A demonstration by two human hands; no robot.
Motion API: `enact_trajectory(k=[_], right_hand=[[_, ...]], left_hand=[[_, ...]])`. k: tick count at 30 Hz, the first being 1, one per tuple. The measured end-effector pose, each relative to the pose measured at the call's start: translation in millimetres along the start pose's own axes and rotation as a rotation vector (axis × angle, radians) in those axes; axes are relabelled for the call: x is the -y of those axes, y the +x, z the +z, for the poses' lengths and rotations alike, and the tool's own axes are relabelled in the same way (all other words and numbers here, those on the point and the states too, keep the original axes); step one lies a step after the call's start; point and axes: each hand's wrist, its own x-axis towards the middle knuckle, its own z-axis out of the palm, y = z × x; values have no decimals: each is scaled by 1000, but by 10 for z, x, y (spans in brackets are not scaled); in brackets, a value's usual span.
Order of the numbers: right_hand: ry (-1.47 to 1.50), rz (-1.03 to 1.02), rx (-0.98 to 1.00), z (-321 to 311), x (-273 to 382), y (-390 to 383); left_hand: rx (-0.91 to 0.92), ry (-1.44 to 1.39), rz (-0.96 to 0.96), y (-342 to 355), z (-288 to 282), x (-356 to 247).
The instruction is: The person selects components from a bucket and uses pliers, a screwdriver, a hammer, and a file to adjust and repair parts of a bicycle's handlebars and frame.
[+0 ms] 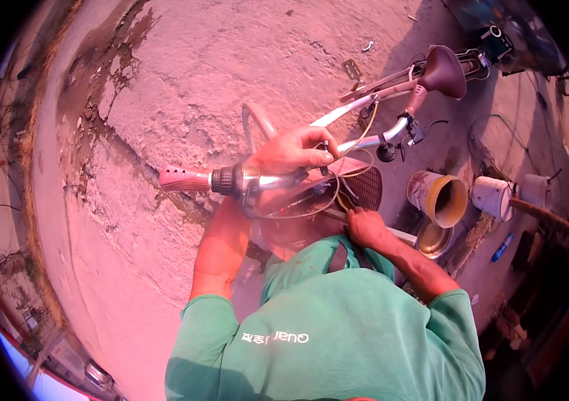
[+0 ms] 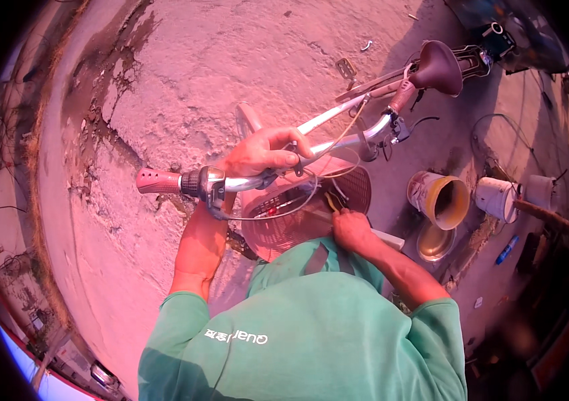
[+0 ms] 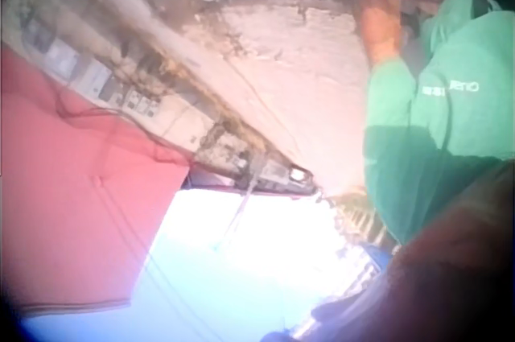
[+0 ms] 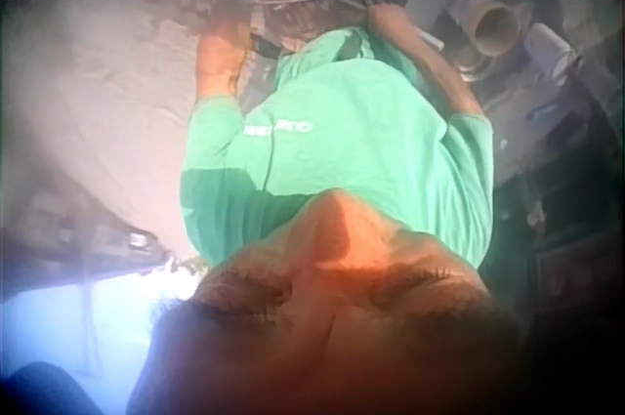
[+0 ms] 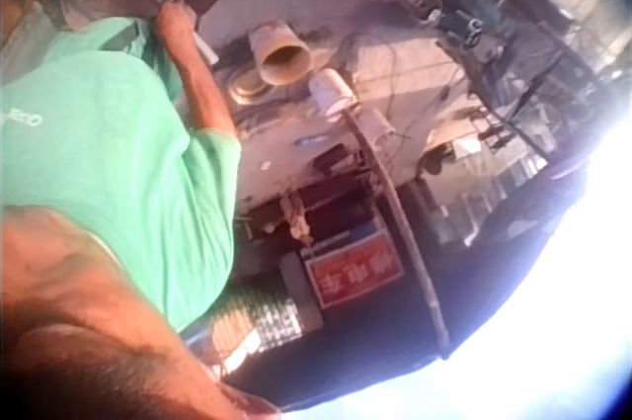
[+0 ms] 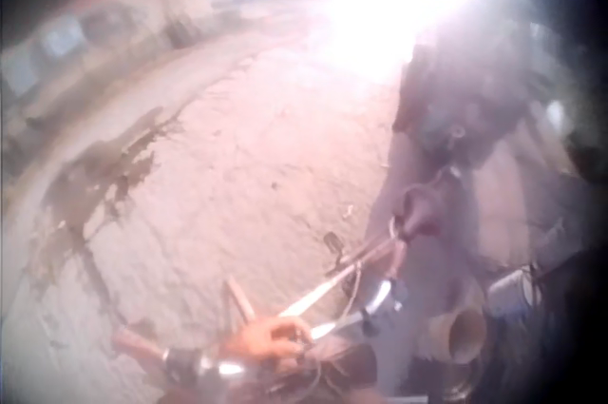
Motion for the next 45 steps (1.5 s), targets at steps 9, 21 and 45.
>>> enact_trajectory(k=[9, 21, 45], right_hand=[[85, -73, 116, 747, -19, 636], [404, -72, 282, 524, 230, 1283], [537, -411, -395, 220, 1039, 1105]], left_hand=[[-151, -147, 17, -41, 8, 36], [-187, -107, 87, -13, 74, 57], [12, -88, -34, 92, -244, 23]])
